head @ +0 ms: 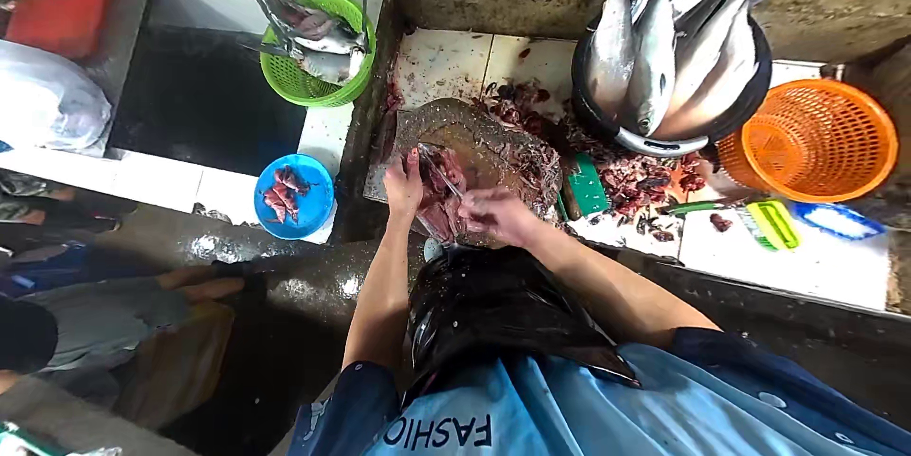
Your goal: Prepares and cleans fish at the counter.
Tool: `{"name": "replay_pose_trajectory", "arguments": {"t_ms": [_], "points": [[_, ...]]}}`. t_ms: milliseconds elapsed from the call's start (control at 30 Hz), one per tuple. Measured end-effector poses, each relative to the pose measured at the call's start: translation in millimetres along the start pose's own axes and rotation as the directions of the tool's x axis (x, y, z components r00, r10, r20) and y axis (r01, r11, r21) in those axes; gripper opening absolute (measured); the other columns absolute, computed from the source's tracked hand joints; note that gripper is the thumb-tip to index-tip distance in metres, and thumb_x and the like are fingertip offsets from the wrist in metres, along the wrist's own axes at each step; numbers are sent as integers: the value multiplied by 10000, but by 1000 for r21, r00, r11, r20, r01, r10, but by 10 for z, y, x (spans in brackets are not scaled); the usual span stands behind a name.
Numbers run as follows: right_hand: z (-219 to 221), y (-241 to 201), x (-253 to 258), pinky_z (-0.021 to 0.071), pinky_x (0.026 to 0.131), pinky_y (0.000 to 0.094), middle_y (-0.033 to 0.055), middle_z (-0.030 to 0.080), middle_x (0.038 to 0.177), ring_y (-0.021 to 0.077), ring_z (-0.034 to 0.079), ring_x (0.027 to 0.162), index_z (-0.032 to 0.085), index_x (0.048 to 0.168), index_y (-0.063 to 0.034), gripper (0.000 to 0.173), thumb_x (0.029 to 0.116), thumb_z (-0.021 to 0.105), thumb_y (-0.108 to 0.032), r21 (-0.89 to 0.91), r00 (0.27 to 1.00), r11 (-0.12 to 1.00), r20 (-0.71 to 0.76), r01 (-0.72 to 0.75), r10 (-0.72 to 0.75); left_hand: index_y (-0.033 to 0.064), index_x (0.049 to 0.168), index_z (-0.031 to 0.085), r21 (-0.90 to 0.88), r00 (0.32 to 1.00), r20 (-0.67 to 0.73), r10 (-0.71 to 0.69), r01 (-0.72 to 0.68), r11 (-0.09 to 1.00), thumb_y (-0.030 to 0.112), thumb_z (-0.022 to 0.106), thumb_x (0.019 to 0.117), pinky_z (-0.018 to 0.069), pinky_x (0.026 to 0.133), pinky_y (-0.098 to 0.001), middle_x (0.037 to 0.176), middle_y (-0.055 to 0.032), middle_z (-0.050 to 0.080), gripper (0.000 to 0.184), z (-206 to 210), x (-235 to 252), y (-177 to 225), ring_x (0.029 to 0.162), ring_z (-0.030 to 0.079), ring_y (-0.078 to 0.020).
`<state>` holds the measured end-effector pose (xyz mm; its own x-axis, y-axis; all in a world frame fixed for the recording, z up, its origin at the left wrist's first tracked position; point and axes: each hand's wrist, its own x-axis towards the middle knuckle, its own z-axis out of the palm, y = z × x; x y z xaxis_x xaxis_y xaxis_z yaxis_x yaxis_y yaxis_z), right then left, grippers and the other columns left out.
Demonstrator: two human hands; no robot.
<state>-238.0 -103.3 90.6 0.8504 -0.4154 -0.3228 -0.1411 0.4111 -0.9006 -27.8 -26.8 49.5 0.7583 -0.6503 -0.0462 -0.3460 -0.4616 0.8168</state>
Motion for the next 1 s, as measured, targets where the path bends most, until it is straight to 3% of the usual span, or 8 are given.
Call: {"name": "replay_pose_trajectory", "arguments": {"t_ms": [100, 233, 333, 400, 633, 767, 867, 1000], "points": [[189, -122, -74, 571, 596, 262, 43, 628, 831, 107, 605, 606, 625, 1146, -74, 377, 1005, 572, -420, 774, 985, 611, 159, -165, 65, -22, 1064, 677, -16, 966, 84, 243, -243, 970, 334, 491, 1084, 572, 827, -475, 876, -156, 692, 402, -88, 169, -162, 833, 693, -250], [438, -170, -177, 560, 608, 287, 29, 610, 791, 119, 581, 594, 640, 1128, -91, 421, 979, 562, -477, 897, 998, 442, 38, -16, -41, -17, 1023, 690, -9, 921, 176, 347, -351, 936, 340, 498, 1075, 575, 835, -502, 880, -170, 706, 409, -25, 394, -126, 847, 706, -280], [411, -171, -184, 501, 549, 265, 34, 639, 837, 105, 543, 578, 674, 1044, -107, 509, 1008, 381, -522, 794, 986, 591, -167, 141, -11, -4, 1040, 677, 16, 929, 164, 331, -338, 941, 339, 515, 1073, 578, 821, -506, 879, -170, 703, 381, 43, 418, -68, 844, 708, -295], [354, -216, -152, 493, 542, 260, 63, 692, 864, 115, 586, 606, 671, 985, -82, 457, 1092, 310, -340, 555, 923, 813, -381, 177, 59, -3, 1115, 689, 9, 964, 137, 228, -231, 973, 376, 492, 1083, 568, 893, -523, 950, -182, 719, 428, 28, 375, -43, 927, 714, -305], [4, 211, -67, 488, 517, 322, 14, 613, 672, 119, 537, 530, 714, 983, -67, 288, 1005, 537, -293, -249, 861, 968, -493, -3, -124, -2, 1052, 693, -183, 982, 147, -118, 145, 972, 515, 429, 1079, 541, 874, -533, 947, -182, 690, 581, 8, 316, -109, 926, 679, -288], [-54, 234, -107, 555, 580, 330, 79, 684, 774, 156, 613, 600, 707, 994, 5, 211, 997, 537, -119, -144, 916, 989, -402, -45, -16, 19, 1363, 596, -389, 878, 358, -317, 449, 804, 494, 616, 1007, 475, 1094, -519, 1343, -188, 633, 594, -36, 452, -548, 1275, 592, -286], [193, 264, -182, 564, 638, 298, 87, 704, 855, 135, 628, 657, 720, 1080, 16, 218, 1022, 578, -138, 49, 978, 998, -204, -38, 47, -4, 1311, 617, -431, 839, 444, -316, 509, 745, 290, 656, 1005, 516, 1042, -488, 1292, -171, 657, 426, -28, 380, -953, 1207, 626, -262], [400, 431, 0, 532, 606, 280, 74, 694, 830, 114, 588, 622, 737, 1080, -1, 251, 1039, 586, -198, 132, 992, 987, -71, -95, 105, 30, 1254, 640, -546, 839, 393, -378, 543, 638, 426, 523, 1068, 556, 932, -468, 1166, -142, 694, 453, -40, 219, -882, 1082, 663, -232]]}}
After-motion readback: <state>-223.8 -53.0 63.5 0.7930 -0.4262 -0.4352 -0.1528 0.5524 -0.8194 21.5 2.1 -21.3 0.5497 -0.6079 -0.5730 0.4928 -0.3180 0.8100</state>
